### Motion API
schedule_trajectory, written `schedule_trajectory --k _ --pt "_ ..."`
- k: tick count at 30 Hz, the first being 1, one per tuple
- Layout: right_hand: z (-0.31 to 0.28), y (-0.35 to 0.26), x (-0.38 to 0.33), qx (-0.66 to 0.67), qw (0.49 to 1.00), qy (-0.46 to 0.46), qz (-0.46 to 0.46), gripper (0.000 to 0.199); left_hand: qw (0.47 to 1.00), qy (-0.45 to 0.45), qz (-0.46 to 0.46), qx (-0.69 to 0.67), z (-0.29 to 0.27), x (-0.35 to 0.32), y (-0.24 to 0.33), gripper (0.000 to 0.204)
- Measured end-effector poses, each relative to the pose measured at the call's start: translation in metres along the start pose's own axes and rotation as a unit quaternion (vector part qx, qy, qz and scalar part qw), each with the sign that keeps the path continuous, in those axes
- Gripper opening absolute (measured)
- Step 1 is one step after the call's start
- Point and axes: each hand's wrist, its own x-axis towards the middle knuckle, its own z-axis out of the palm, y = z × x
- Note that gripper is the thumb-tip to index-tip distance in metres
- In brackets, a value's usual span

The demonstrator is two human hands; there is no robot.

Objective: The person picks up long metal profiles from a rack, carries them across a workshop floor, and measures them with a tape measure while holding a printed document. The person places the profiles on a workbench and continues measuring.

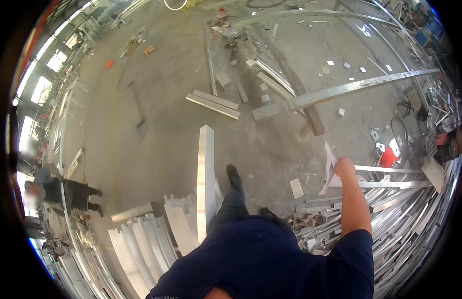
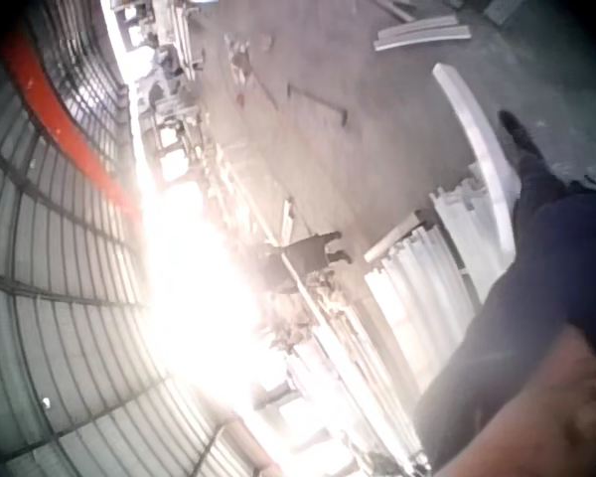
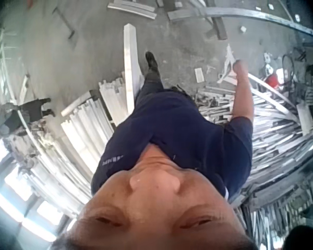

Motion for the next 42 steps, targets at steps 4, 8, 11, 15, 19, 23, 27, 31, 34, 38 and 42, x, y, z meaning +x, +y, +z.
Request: schedule_trajectory --k 4,8,11,15,19,23,27,31,34,38,42 --pt "-0.052 -0.088 0.083 0.077 0.997 0.024 0.02 0.027 1.0 -0.017 0.007 0.01 -0.056 0.078 0.092 0.054" --pt "-0.049 -0.121 0.161 0.115 0.99 0.018 0.075 0.028 0.998 -0.043 0.021 0.032 -0.122 0.162 0.184 0.054" --pt "-0.049 -0.149 0.194 0.16 0.978 0.005 0.131 0.03 0.996 -0.064 0.021 0.056 -0.175 0.207 0.242 0.054" --pt "-0.058 -0.17 0.239 0.204 0.967 0.035 0.149 0.024 0.986 -0.121 0.044 0.105 -0.239 0.268 0.309 0.054" --pt "-0.07 -0.18 0.293 0.268 0.939 0.058 0.206 0.027 0.983 -0.104 0.055 0.141 -0.287 0.307 0.392 0.056" --pt "-0.072 -0.208 0.371 0.358 0.888 0.127 0.261 0.03 0.986 -0.045 0.041 0.157 -0.325 0.327 0.507 0.059" --pt "-0.081 -0.225 0.475 0.447 0.833 0.123 0.302 0.029 0.995 -0.054 0.066 0.047 -0.366 0.273 0.679 0.056" --pt "-0.112 -0.269 0.59 0.407 0.855 0.123 0.297 0.032 0.996 -0.001 0.064 0.057 -0.361 0.33 0.767 0.051" --pt "-0.148 -0.287 0.675 0.383 0.874 0.109 0.279 0.033 0.992 0.041 0.049 0.106 -0.358 0.37 0.816 0.048" --pt "-0.214 -0.319 0.782 0.38 0.872 0.126 0.283 0.034 0.992 0.025 0.085 0.09 -0.372 0.403 0.928 0.046" --pt "-0.245 -0.322 0.869 0.431 0.847 0.17 0.261 0.033 0.987 -0.045 0.145 0.053 -0.379 0.47 1.028 0.045"
